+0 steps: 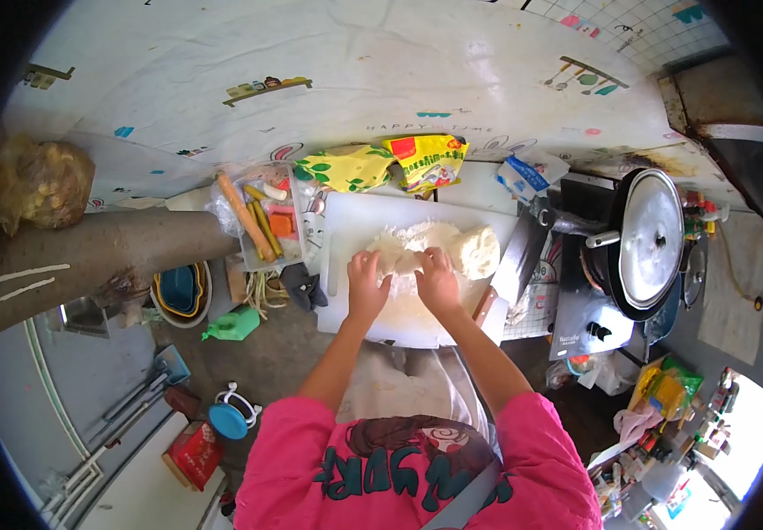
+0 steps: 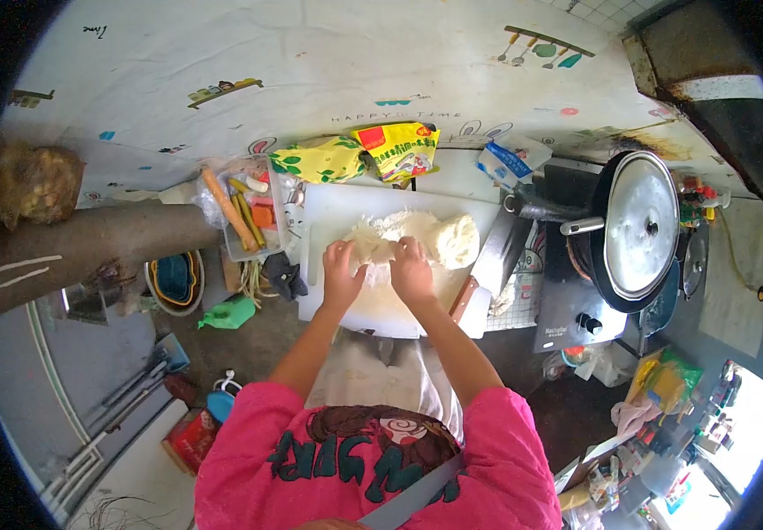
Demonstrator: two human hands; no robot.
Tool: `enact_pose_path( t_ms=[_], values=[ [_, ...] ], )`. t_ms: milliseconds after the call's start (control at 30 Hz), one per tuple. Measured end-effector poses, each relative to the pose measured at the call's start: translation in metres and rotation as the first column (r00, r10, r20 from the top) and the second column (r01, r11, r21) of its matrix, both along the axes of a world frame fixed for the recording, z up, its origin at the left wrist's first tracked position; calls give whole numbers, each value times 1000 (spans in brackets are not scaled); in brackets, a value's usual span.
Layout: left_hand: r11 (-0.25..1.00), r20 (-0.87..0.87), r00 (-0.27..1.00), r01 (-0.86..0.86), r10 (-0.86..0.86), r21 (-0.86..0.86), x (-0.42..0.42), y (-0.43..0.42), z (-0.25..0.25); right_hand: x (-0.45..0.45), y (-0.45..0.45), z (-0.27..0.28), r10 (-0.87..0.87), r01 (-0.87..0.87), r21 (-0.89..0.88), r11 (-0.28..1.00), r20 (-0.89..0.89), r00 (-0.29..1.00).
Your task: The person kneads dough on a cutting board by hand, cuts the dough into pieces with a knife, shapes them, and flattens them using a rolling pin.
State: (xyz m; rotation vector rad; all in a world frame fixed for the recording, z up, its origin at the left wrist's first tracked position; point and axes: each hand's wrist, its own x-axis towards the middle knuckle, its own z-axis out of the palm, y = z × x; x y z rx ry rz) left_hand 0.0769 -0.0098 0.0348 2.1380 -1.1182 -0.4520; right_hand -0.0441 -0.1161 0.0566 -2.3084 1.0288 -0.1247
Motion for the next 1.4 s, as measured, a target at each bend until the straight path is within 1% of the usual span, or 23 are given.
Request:
enact_pose_path(
  t_ms=[33, 133, 167, 267, 333, 367, 467, 500, 567, 667, 700, 800, 833, 933, 967, 1033, 1067, 1100, 1133, 1200, 1267, 1333, 1400],
  values=[
    [1000, 10, 1000, 1, -1, -29, 2, -3, -1, 2, -2, 3, -47, 47, -2, 999, -5, 999],
    [996, -30, 996, 84, -84, -4, 6, -18, -13, 16, 0, 0, -41, 45, 56, 997, -65, 997],
    [991, 3, 991, 136, -136, 12, 6, -18, -17, 18, 0, 0, -2, 15, 164, 986, -79, 997],
    [965, 73, 962, 260, -263, 41, 6, -13, -14, 1, 9, -33, 193, -195, -22, 981, -72, 979],
    [952, 86, 948, 304, -306, 29, -2, 10, -10, -17, 10, -30, 306, -314, -100, 944, -82, 948],
    [967, 102, 962, 252, -254, 31, -10, 21, -8, -25, 11, -29, 361, -370, -136, 919, -91, 928],
    [991, 75, 989, 127, -130, 40, -18, 36, 0, -32, 8, -3, 104, -100, 75, 992, -54, 993],
    [991, 60, 990, 130, -131, 22, -15, 35, -6, -28, 2, 5, 85, -63, 195, 979, -110, 990],
    [991, 30, 991, 133, -133, -10, -7, 28, -24, -25, 0, -10, 44, -33, 177, 984, -57, 997],
    [997, -74, 997, 17, -22, -69, 2, -4, 1, -9, -3, -18, 5, -14, 114, 993, 79, 997],
    [999, -70, 997, 17, -19, -39, 6, -12, 1, -3, -4, -19, -4, -8, 89, 996, 133, 991],
    [982, -24, 990, 138, -136, 127, 10, -21, -6, 14, 0, -22, -63, 58, 30, 998, 187, 980],
    [984, -12, 990, 141, -140, 113, 8, -20, -5, 18, 4, -16, -117, 104, 79, 991, 182, 976],
    [990, -17, 990, 142, -141, 29, 8, -13, -7, 13, 8, -15, -39, 27, 126, 992, 96, 995],
    [994, 8, 994, 106, -106, -2, 7, -6, -8, 7, 9, -20, -5, -9, 148, 989, 97, 995],
    [997, 54, 998, 31, -28, -66, 2, 9, -4, -7, 21, -16, -62, 41, 143, 989, 146, 987],
    [996, 47, 998, 55, -52, -72, 0, 17, -3, -16, 28, -13, -85, 62, 140, 988, 170, 982],
    [994, 41, 996, 77, -74, -77, -2, 24, -2, -27, 34, -12, -94, 66, 192, 979, 143, 985],
    [992, 33, 995, 100, -98, -80, -6, 32, -2, -37, 38, -11, -76, 55, 189, 980, 106, 991],
    [994, -45, 994, 100, -102, -50, -17, 44, -11, -54, 46, -9, -48, 41, 185, 982, 30, 998],
    [993, -93, 989, 114, -116, -23, -26, 54, -15, -60, 45, -13, -58, 45, 145, 988, 87, 994],
    [993, -107, 988, 106, -111, -49, -32, 55, -9, -60, 42, -23, -74, 57, 134, 989, 128, 989],
    [988, -111, 985, 118, -129, -100, -38, 55, -10, -58, 35, -26, -117, 95, 228, 969, 82, 990]
  ],
)
